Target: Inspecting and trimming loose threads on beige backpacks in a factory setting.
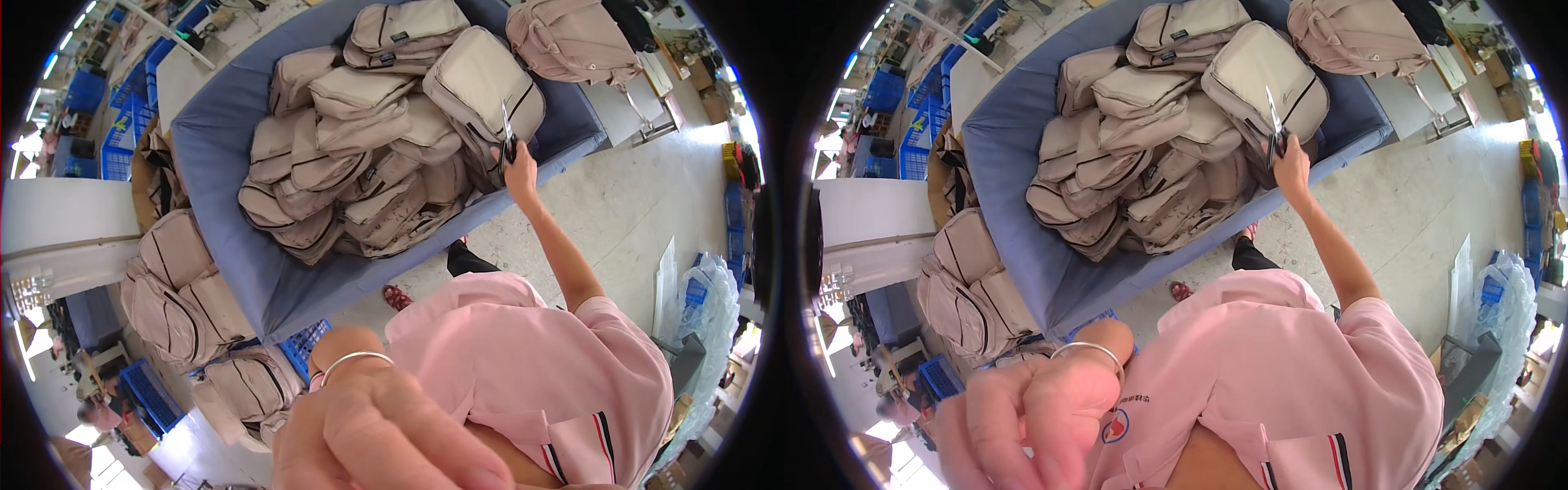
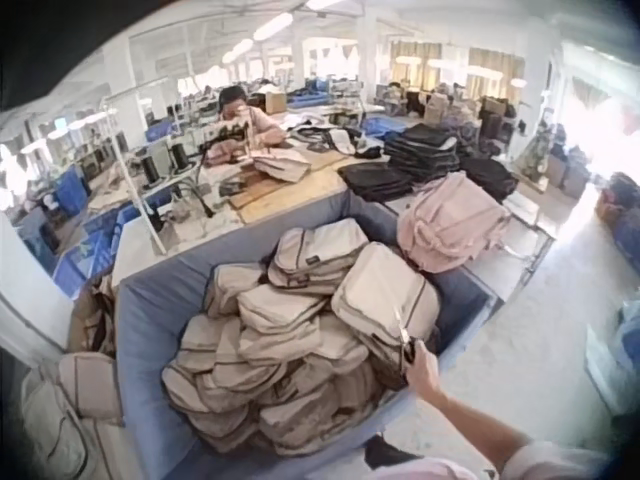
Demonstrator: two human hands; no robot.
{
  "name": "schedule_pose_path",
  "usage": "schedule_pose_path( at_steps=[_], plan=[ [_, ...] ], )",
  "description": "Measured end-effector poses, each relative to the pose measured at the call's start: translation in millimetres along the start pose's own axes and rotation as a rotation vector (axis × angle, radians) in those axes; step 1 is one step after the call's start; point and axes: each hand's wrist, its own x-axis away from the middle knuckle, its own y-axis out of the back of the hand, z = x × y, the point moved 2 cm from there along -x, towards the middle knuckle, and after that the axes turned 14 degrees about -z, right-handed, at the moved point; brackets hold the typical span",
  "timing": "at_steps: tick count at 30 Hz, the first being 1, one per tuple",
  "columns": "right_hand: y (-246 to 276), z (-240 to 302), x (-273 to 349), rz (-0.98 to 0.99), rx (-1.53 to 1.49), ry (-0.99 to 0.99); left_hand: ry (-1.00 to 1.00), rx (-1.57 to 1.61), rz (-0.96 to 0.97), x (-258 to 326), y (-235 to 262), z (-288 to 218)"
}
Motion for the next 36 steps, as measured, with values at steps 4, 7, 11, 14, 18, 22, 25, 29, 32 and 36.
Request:
schedule_pose_path(
  at_steps=[4,7,11,14,18,22,25,29,32,36],
  plan=[
    [-53.2,-37.7,-63.4,0.112,0.113,0.023,0.070,0.005,0.032,-28.6,-21.2,57.2],
    [-103.0,-55.9,-86.1,0.189,0.144,0.173,0.045,-0.096,-0.187,-34.1,-46.1,95.4],
    [-160.5,-73.8,-101.2,0.225,0.207,0.377,-0.088,-0.083,-0.371,-49.2,-57.8,135.6],
    [-181.8,-96.0,-112.9,0.293,0.215,0.461,-0.199,-0.191,-0.766,-53.1,-87.5,158.7],
    [-175.5,-100.5,-113.3,0.370,0.186,0.556,-0.119,-0.092,-0.523,-41.0,-43.0,152.1],
    [-130.3,-53.1,-133.0,0.297,0.070,0.485,0.041,-0.146,0.149,-48.6,39.7,158.1],
    [-61.0,12.0,-143.2,0.223,-0.093,0.450,0.272,-0.650,0.135,-24.2,95.9,196.9],
    [8.3,99.7,-108.7,0.209,-0.298,0.327,0.152,-1.017,0.113,27.9,149.8,255.3],
    [35.4,151.9,-37.2,0.224,-0.515,0.279,-0.064,-1.236,0.020,45.7,157.8,236.7],
    [65.1,218.7,63.5,0.310,-0.463,0.225,0.275,-1.233,-0.271,56.0,202.7,181.7]
  ],
)
